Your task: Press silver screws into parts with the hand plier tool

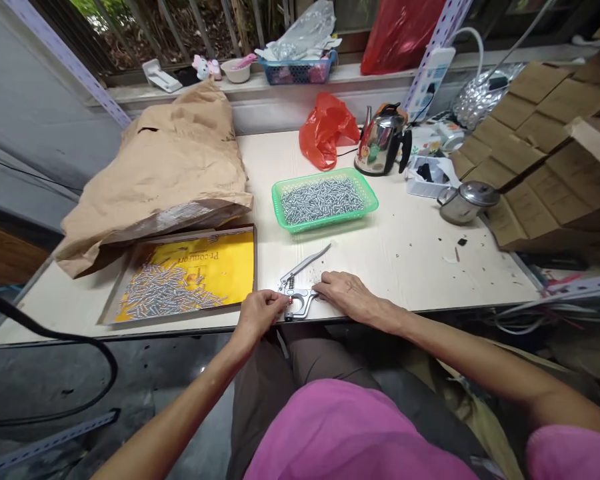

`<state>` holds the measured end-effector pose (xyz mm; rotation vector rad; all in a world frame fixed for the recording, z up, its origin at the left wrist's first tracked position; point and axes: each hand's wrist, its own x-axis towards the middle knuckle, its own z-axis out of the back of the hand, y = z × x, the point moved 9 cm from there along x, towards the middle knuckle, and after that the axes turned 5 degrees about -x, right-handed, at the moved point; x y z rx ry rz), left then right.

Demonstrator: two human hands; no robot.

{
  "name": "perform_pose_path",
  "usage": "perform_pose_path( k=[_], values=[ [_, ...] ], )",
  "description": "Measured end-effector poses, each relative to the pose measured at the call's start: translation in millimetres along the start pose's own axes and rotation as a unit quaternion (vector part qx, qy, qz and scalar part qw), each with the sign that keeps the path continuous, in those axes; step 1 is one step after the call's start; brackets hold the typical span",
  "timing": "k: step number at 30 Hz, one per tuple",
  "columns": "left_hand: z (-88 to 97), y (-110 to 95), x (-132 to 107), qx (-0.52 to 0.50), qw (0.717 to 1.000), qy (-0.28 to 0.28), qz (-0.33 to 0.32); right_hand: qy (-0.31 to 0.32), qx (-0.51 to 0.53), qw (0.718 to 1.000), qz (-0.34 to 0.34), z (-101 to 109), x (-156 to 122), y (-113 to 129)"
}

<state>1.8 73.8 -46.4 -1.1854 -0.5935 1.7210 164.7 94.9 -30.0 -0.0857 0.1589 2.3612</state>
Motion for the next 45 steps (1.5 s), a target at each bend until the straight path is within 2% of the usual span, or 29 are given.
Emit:
perform_pose_path(
  k=[6, 11, 15, 17, 21, 24, 28, 35, 37, 39, 40, 42, 43, 45],
  values=[
    [-4.1, 6, 0, 0.020, 0.999, 0.007, 0.034, -0.022, 0.010, 1.000, -0.002, 9, -4, 0],
    [-6.1, 14, 0, 0.031, 0.998, 0.016, 0.055, -0.024, 0.017, 1.000, 0.000, 5, -4, 0],
    [-10.3, 19, -1, -0.003, 0.995, 0.043, 0.092, -0.013, 0.027, 1.000, 0.002, 3, -4, -1],
    [-12.9, 18, -3, -0.019, 0.992, 0.056, 0.110, -0.010, 0.042, 0.999, 0.005, 9, -3, -4],
    [-15.9, 11, -5, -0.015, 0.990, 0.073, 0.117, -0.045, 0.045, 0.998, 0.001, 30, 8, -25],
    [-15.6, 12, -5, -0.015, 0.990, 0.073, 0.123, -0.023, 0.021, 0.999, 0.012, 31, 21, -37],
    [-14.7, 16, -3, -0.014, 0.991, 0.067, 0.119, 0.008, -0.007, 1.000, 0.024, 27, 31, -39],
    [-14.8, 17, -5, -0.023, 0.991, 0.064, 0.116, 0.018, -0.028, 0.999, 0.009, 28, 22, -30],
    [-11.7, 11, -9, 0.033, 0.994, 0.050, 0.086, 0.014, -0.025, 1.000, 0.009, 29, 18, -27],
    [-5.4, -9, -14, 0.139, 0.990, -0.003, -0.001, 0.009, -0.014, 1.000, 0.009, 31, 14, -23],
    [-4.3, -24, -17, 0.195, 0.978, -0.037, -0.066, 0.008, -0.009, 1.000, 0.007, 32, 12, -22],
    [-12.7, -55, -25, 0.285, 0.935, -0.079, -0.199, 0.007, -0.004, 1.000, 0.004, 33, 11, -20],
    [-21.9, -68, -27, 0.317, 0.911, -0.077, -0.253, 0.007, -0.005, 1.000, 0.004, 32, 11, -19],
    [-43.6, -84, -23, 0.367, 0.871, -0.037, -0.324, 0.003, -0.011, 1.000, 0.006, 30, 11, -19]
  ],
)
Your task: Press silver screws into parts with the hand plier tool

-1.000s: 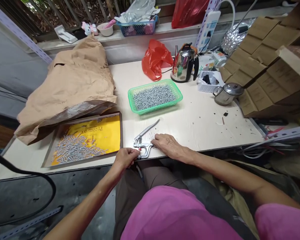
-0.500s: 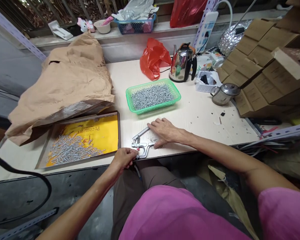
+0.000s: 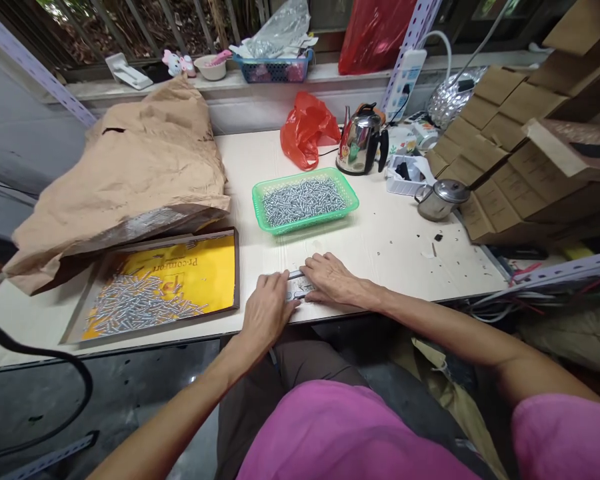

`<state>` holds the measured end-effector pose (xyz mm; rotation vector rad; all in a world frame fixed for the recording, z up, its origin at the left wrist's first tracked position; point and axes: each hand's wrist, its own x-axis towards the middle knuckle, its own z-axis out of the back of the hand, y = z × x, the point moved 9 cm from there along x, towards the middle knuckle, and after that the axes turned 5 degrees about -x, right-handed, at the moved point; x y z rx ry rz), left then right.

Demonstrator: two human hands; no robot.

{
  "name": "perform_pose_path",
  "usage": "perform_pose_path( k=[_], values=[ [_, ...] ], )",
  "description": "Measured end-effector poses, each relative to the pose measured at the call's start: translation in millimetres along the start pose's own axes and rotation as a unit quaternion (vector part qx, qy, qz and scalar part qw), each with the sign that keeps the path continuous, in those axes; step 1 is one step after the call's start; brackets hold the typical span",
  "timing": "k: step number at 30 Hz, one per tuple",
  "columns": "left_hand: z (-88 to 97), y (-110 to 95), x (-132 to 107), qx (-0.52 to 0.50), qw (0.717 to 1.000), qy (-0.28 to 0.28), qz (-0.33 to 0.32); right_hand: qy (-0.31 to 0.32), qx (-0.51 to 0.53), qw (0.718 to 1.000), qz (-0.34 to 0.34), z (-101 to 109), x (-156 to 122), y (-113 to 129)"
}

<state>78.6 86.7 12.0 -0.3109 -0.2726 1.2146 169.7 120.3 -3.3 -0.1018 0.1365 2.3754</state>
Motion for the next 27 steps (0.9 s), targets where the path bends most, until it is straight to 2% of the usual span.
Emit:
perform_pose_path(
  k=[2, 5, 8, 13, 23, 27],
  values=[
    [-11.9, -8, 17, 0.019, 0.998, 0.046, -0.040, -0.009, 0.000, 1.000, 0.001, -4, 0, -1],
    [-26.4, -6, 34, 0.038, 0.992, 0.110, -0.054, -0.018, 0.012, 1.000, -0.011, -8, 0, -7],
    [-31.3, -4, 40, 0.068, 0.986, 0.136, -0.072, -0.003, 0.008, 0.999, -0.049, -8, -2, -12],
    [-31.2, -9, 36, 0.075, 0.981, 0.143, -0.105, 0.029, -0.020, 0.998, -0.060, -7, -5, -2],
    [-37.7, -7, 31, 0.053, 0.985, 0.143, -0.085, 0.019, 0.027, 0.999, -0.014, -24, -10, 5],
    [-34.6, -7, 33, 0.060, 0.986, 0.131, -0.081, 0.020, 0.016, 0.999, -0.032, -14, -8, -2]
  ],
)
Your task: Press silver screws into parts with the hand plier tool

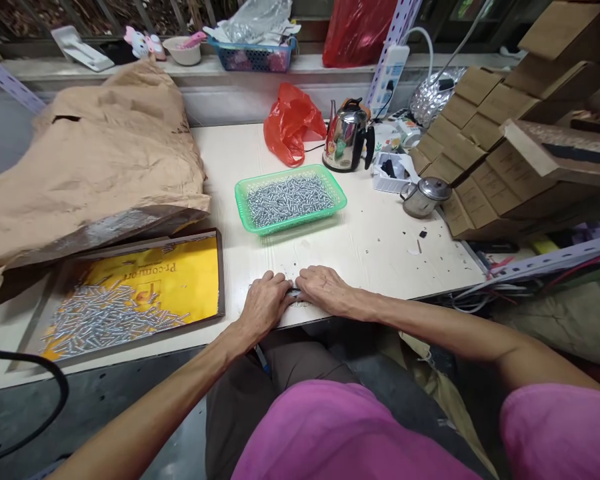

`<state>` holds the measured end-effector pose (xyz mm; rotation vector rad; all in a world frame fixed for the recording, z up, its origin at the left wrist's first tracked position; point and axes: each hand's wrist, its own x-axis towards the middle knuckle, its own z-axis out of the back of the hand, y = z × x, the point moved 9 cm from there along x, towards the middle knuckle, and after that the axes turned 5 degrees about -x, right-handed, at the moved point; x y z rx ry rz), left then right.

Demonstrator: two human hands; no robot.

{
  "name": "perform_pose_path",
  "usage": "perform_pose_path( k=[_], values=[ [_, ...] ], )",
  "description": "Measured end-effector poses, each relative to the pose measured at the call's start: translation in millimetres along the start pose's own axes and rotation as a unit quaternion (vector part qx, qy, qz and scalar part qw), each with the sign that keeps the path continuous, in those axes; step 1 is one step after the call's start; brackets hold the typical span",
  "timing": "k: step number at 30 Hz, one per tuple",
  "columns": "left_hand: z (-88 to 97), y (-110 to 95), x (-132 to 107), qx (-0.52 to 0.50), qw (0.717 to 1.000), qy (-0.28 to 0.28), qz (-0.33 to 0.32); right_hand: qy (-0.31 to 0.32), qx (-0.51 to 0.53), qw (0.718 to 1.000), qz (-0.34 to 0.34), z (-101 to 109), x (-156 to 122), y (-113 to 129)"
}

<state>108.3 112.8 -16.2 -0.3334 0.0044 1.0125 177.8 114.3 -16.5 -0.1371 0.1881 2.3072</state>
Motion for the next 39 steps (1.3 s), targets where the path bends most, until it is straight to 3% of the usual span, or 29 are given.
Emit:
perform_pose_path(
  k=[4, 7, 10, 13, 18, 20, 25, 28, 31, 35, 39],
  values=[
    [7.7, 4, 7, -0.001, 0.999, -0.037, 0.030, -0.011, -0.031, 0.999, 0.011, 19, 11, -15],
    [6.1, 3, 7, -0.011, 0.994, -0.091, 0.054, 0.003, -0.022, 1.000, 0.013, 22, 26, -32],
    [-7.0, -13, -1, -0.034, 0.990, -0.137, 0.019, -0.010, -0.005, 1.000, 0.000, 18, 38, -46],
    [-22.7, -31, -14, -0.068, 0.986, -0.149, -0.024, -0.051, -0.009, 0.998, -0.026, 16, 47, -57],
    [-26.3, -38, -24, -0.093, 0.983, -0.157, -0.036, -0.060, -0.030, 0.996, -0.065, 23, 60, -60],
    [-24.9, -38, -25, -0.094, 0.982, -0.161, -0.040, -0.057, -0.051, 0.996, -0.048, 29, 62, -43],
    [-33.5, -42, -33, -0.110, 0.982, -0.144, -0.050, -0.031, -0.036, 0.976, 0.211, 25, 55, 61],
    [-40.7, -43, -41, -0.113, 0.983, -0.139, -0.038, -0.012, -0.052, 0.961, 0.270, 15, 56, 95],
    [-42.7, -46, -49, -0.107, 0.982, -0.143, -0.064, -0.003, -0.069, 0.951, 0.302, 9, 60, 106],
    [-45.0, -46, -55, -0.088, 0.982, -0.140, -0.092, 0.011, -0.037, 0.947, 0.319, 2, 58, 101],
    [-52.4, -48, -55, -0.073, 0.984, -0.129, -0.100, -0.015, 0.013, 0.942, 0.336, 3, 52, 105]
  ],
)
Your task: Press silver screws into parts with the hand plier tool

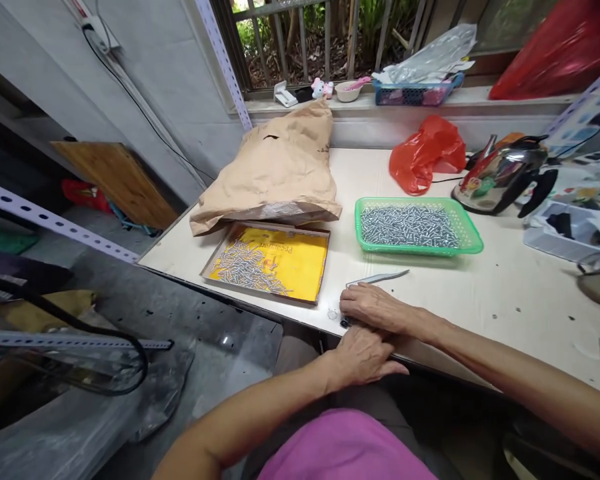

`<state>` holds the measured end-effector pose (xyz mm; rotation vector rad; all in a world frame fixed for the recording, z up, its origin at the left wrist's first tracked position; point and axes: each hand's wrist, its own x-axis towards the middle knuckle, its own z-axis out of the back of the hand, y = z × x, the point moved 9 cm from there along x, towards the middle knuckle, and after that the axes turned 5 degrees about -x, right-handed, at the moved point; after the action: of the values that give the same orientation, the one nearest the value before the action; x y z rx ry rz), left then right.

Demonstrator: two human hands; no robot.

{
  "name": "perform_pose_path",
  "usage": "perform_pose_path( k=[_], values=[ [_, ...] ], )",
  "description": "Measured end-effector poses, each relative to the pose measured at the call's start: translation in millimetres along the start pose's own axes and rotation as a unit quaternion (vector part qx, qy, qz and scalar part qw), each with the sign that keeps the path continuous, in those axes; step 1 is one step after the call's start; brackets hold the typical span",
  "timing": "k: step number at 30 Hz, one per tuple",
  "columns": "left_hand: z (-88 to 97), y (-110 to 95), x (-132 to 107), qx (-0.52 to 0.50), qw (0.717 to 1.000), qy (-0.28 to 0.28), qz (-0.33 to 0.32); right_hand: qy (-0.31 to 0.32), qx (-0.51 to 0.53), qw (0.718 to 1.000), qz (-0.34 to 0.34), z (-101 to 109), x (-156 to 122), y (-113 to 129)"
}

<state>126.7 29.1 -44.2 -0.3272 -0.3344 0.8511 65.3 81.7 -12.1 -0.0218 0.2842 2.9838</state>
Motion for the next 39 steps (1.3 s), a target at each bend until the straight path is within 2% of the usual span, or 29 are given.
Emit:
perform_pose_path(
  k=[2, 3, 5, 6, 8, 9, 11, 12, 14, 15, 17, 20, 23, 26, 29, 31, 34, 37, 39],
  values=[
    [-1.0, -2, 1, 0.000, 1.000, -0.008, -0.003, -0.052, 0.011, 0.998, 0.018, 14, 7, 11],
    [0.5, -3, 1, -0.001, 1.000, -0.013, -0.010, -0.096, 0.017, 0.995, 0.021, 28, 10, 15],
    [12.4, -3, -1, 0.003, 0.999, -0.033, -0.029, -0.219, 0.029, 0.975, 0.001, 71, 10, 16],
    [25.7, 3, -4, 0.012, 0.998, -0.056, -0.025, -0.290, 0.029, 0.956, -0.023, 97, 3, 11],
    [66.9, 33, -16, 0.052, 0.990, -0.127, 0.039, -0.411, 0.010, 0.907, -0.087, 145, -24, -6],
    [94.1, 58, -28, 0.082, 0.974, -0.174, 0.118, -0.458, -0.019, 0.880, -0.128, 165, -42, -18],
    [140.3, 111, -58, 0.150, 0.928, -0.202, 0.273, -0.505, -0.077, 0.830, -0.224, 188, -80, -51],
    [158.6, 134, -74, 0.179, 0.904, -0.197, 0.333, -0.498, -0.098, 0.819, -0.266, 190, -95, -70],
    [180.1, 171, -99, 0.195, 0.877, -0.161, 0.410, -0.419, -0.130, 0.841, -0.315, 174, -107, -104],
    [183.6, 186, -107, 0.190, 0.870, -0.135, 0.435, -0.361, -0.148, 0.858, -0.333, 160, -107, -117],
    [181.2, 206, -118, 0.170, 0.864, -0.090, 0.465, -0.329, -0.159, 0.858, -0.362, 140, -109, -127],
    [173.0, 221, -120, 0.144, 0.866, -0.065, 0.475, -0.327, -0.097, 0.881, -0.328, 123, -86, -106],
    [171.8, 229, -118, 0.111, 0.870, -0.081, 0.473, -0.324, 0.006, 0.910, -0.259, 117, -40, -67],
    [180.5, 228, -120, 0.031, 0.865, -0.161, 0.475, -0.317, 0.119, 0.918, -0.207, 106, 13, -40],
    [185.6, 216, -124, -0.101, 0.838, -0.261, 0.469, -0.314, 0.234, 0.895, -0.215, 83, 61, -37],
    [183.5, 203, -123, -0.171, 0.821, -0.295, 0.457, -0.291, 0.290, 0.880, -0.238, 63, 86, -40],
    [177.6, 187, -122, -0.237, 0.804, -0.312, 0.447, -0.271, 0.321, 0.869, -0.261, 47, 107, -41],
    [174.2, 179, -121, -0.268, 0.798, -0.310, 0.441, -0.265, 0.318, 0.875, -0.250, 49, 111, -35],
    [176.5, 177, -122, -0.246, 0.805, -0.310, 0.441, -0.251, 0.306, 0.887, -0.239, 51, 111, -30]
  ],
)
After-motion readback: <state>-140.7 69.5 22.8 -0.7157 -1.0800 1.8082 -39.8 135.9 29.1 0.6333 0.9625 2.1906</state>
